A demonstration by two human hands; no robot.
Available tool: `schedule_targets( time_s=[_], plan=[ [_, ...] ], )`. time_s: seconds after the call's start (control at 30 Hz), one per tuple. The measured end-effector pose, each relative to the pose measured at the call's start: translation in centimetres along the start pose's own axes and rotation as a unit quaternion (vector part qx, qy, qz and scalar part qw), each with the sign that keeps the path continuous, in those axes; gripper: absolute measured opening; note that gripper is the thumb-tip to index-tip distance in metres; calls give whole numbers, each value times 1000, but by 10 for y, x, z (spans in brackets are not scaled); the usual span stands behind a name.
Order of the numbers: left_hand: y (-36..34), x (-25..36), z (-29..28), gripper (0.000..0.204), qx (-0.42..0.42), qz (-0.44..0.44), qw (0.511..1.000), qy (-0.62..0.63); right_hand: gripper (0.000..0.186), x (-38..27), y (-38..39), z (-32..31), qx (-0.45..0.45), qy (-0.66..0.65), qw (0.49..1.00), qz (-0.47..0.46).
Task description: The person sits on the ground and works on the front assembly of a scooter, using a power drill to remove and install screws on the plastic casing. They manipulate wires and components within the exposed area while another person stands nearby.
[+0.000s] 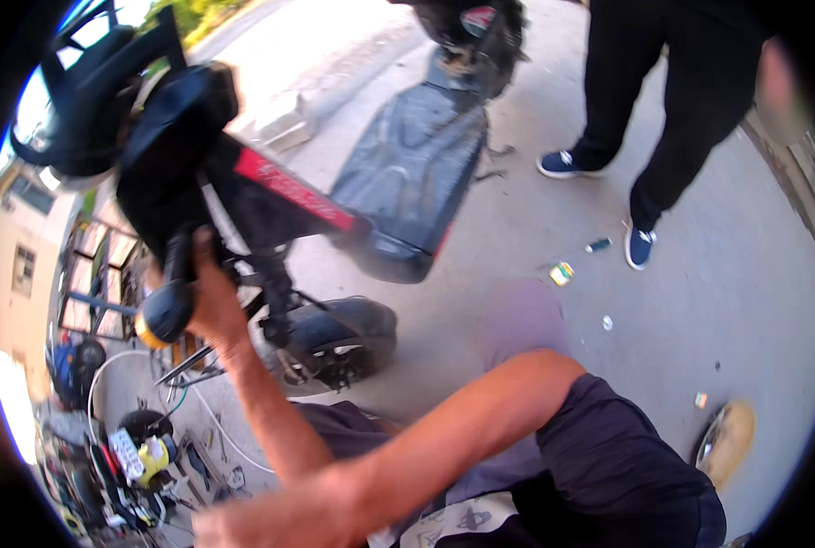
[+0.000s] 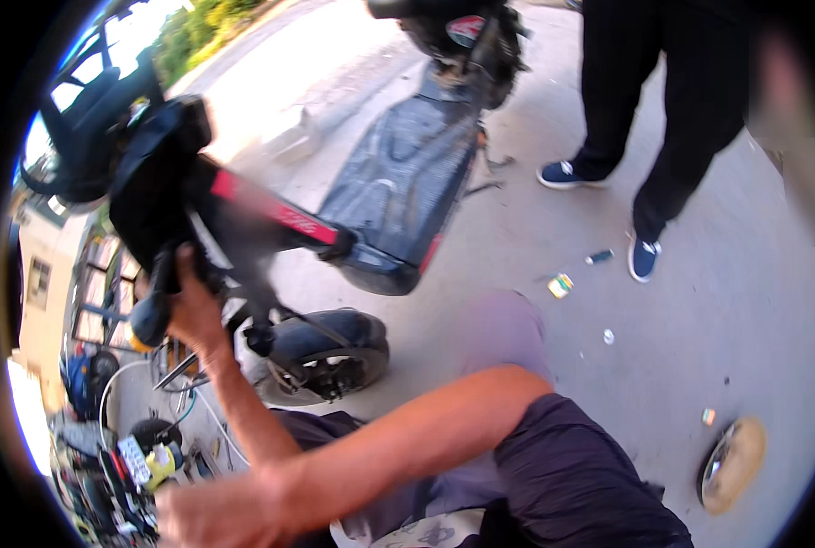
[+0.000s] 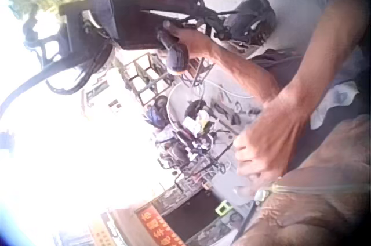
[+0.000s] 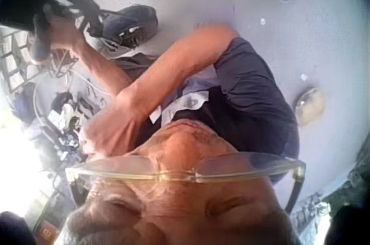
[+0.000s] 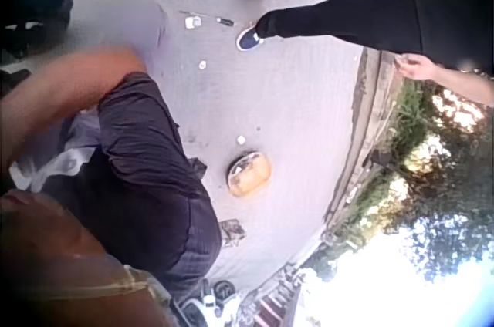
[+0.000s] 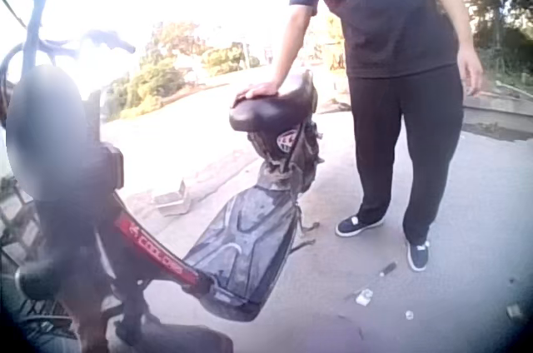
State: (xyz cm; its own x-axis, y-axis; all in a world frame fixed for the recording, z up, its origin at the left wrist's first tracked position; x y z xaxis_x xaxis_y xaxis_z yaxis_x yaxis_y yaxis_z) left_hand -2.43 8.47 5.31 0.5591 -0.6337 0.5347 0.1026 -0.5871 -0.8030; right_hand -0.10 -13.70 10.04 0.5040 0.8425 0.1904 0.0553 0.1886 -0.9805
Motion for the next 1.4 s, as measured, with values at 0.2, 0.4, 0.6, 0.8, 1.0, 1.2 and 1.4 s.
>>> schedule_targets(
  time_s=[0.2, 0.4, 0.6, 0.8, 1.0, 1.2, 1.4],
  plan=[
    [15, 28, 3, 53, -40, -57, 996, 56, 27, -41, -15, 3, -36, -102, 991, -82],
    [13, 42, -1, 62, -25, 1, 999, 38, 14, -24, -19, -10, -50, -134, 985, -94],
    [13, 23, 3, 65, -15, -13, 1000, 17, 7, 123, 37, -125, 32, 175, 966, 186],
    [11, 26, 2, 73, 3, 46, 999, 9, 17, 211, 180, -210, -159, 338, 817, 440],
    [11, 30, 2, 67, -1, 65, 998, -2, 20, 214, 288, -196, -299, 347, 759, 462],
    [14, 37, -2, 58, 4, 39, 999, 20, 16, 227, 309, -184, -372, 404, 722, 422],
    [15, 52, -4, 73, 7, -14, 999, 43, 13, 232, 308, -177, -413, 425, 718, 365]
  ],
)
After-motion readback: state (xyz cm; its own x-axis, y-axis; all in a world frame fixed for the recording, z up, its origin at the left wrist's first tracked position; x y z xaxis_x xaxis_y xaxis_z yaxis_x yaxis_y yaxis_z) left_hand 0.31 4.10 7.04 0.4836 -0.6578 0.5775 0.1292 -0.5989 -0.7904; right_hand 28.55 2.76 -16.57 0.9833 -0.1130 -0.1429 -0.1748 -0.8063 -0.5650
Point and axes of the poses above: each hand's wrist, its own y-axis away from the middle knuckle, its own z-axis out of the palm, x = y × z, the point moved 3 cm from there along -y, towards the middle knuckle, and after that the axes turned 8 degrees about -z, right-handed, at the moved point
